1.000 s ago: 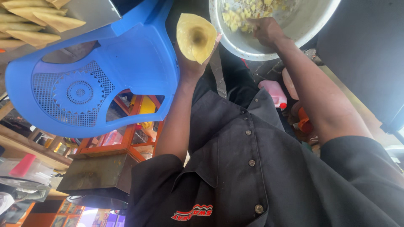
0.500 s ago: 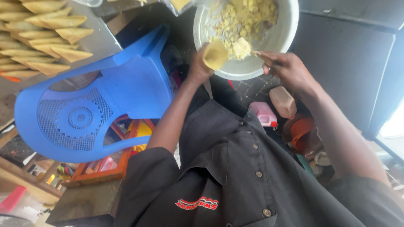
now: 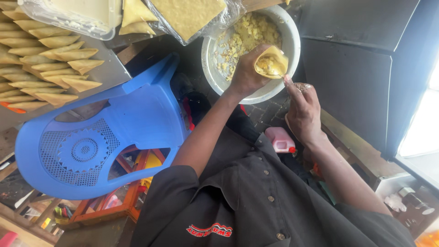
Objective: The person repeatedly scoops a yellow filling from a bowl, places it into triangular pastry wrappers, folds and seals the edges, then arranges the finished samosas on a tray. The process continues throughout the clip with consistent hand movements.
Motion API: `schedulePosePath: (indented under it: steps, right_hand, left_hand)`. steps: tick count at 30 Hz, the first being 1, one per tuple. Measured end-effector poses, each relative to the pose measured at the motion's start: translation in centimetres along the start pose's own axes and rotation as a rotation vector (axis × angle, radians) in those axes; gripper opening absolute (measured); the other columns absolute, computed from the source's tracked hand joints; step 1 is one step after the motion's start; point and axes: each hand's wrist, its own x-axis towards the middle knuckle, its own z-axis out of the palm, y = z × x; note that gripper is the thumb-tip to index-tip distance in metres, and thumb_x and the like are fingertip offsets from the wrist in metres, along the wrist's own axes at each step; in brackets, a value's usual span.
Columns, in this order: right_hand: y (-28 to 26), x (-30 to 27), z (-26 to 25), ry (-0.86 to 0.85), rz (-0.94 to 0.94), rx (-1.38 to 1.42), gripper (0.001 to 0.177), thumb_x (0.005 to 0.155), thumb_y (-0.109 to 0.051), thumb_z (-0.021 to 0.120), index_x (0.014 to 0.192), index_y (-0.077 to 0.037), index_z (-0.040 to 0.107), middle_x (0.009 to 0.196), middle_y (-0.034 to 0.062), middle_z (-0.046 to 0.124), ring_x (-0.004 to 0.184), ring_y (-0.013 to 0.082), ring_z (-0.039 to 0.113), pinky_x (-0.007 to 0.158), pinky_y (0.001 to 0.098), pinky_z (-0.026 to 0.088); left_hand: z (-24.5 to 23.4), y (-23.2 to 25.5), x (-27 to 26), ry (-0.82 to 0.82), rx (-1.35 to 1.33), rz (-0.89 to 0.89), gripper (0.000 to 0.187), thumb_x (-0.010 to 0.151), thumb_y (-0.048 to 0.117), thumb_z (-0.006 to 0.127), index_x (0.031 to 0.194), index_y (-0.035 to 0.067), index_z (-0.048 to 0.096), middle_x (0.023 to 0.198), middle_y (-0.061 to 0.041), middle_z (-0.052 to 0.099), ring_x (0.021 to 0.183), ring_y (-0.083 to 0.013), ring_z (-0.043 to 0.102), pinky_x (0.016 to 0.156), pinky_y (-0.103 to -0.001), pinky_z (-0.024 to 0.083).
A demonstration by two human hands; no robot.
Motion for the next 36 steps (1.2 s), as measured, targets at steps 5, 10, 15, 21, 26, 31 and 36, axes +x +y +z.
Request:
schedulePosePath:
  steps: [5,10,15,21,26,31,36]
  right_hand:
    - [1.2,-1.7,0.8,-0.023,0.098,0.025,0.068,0.081,0.022,0.053,0.143,-0.005,0.062,0.108,0.0187,0.062,0.098,0.0336,0.062,0.089,0.0420,0.054]
    - [6.4,-0.4,5.0,-0.097,0.308,0.270,0.064,0.090,0.020,0.047,0.145,-0.006,0.063,0.112,0.0182,0.066,0.097,0.0290,0.065,0.094,0.0420,0.053]
    - [14.3,3.7,19.7,-0.440,0.328,0.106,0.061,0.084,0.014,0.045,0.138,-0.006,0.067,0.115,0.0267,0.066,0.095,0.0374,0.069,0.088,0.0478,0.053]
    - [20.3,0.3,30.5,-0.347,0.187,0.047,0.048,0.091,0.006,0.055,0.135,-0.006,0.071,0.114,0.0286,0.069,0.103,0.0463,0.065,0.088,0.0513,0.052]
    - [18.9,-1.0,27.6,-0.720,0.587,0.392,0.050,0.093,-0.002,0.051,0.139,-0.014,0.070,0.092,0.0117,0.074,0.082,0.0208,0.065,0.077,0.0340,0.052]
    - [14.0,2.0,16.8,-0.871,0.731,0.502,0.038,0.102,-0.015,0.056,0.139,-0.018,0.065,0.084,-0.0023,0.067,0.074,0.0070,0.053,0.070,0.0257,0.048]
    - [5.7,4.5,5.0,-0.685,0.625,0.487,0.045,0.099,-0.002,0.055,0.142,-0.014,0.067,0.094,0.0011,0.065,0.078,0.0109,0.052,0.075,0.0272,0.048]
  left_hand:
    - [-2.8,-2.4,0.1,0.117,-0.050,-0.107,0.047,0.083,0.005,0.087,0.126,0.001,0.069,0.117,-0.009,0.079,0.108,-0.0194,0.078,0.097,-0.032,0.063]
    - [-8.7,-0.3,0.3,0.258,-0.121,-0.161,0.044,0.088,0.012,0.089,0.124,-0.001,0.067,0.113,-0.008,0.078,0.105,-0.0135,0.076,0.096,-0.029,0.062]
    - [-11.0,5.5,-0.9,0.280,0.238,-0.159,0.047,0.088,0.010,0.094,0.126,-0.001,0.068,0.114,-0.009,0.079,0.105,-0.0164,0.078,0.096,-0.030,0.062]
    - [-12.8,7.6,-5.1,0.231,-0.047,-0.291,0.059,0.089,0.007,0.092,0.136,0.000,0.058,0.122,-0.009,0.074,0.112,-0.0181,0.073,0.102,-0.031,0.061]
    - [-13.1,3.0,-8.1,0.186,0.175,-0.322,0.047,0.089,0.000,0.083,0.132,0.001,0.065,0.123,-0.013,0.076,0.116,-0.0205,0.075,0.101,-0.031,0.059]
    - [-13.5,-3.5,-11.5,0.177,0.248,-0.399,0.047,0.085,-0.004,0.077,0.131,0.002,0.067,0.121,-0.014,0.077,0.113,-0.0211,0.077,0.096,-0.031,0.059]
    - [-11.7,-6.1,-10.0,0.120,0.153,-0.305,0.050,0.082,-0.005,0.079,0.130,0.001,0.067,0.124,-0.015,0.075,0.116,-0.0221,0.074,0.100,-0.032,0.057]
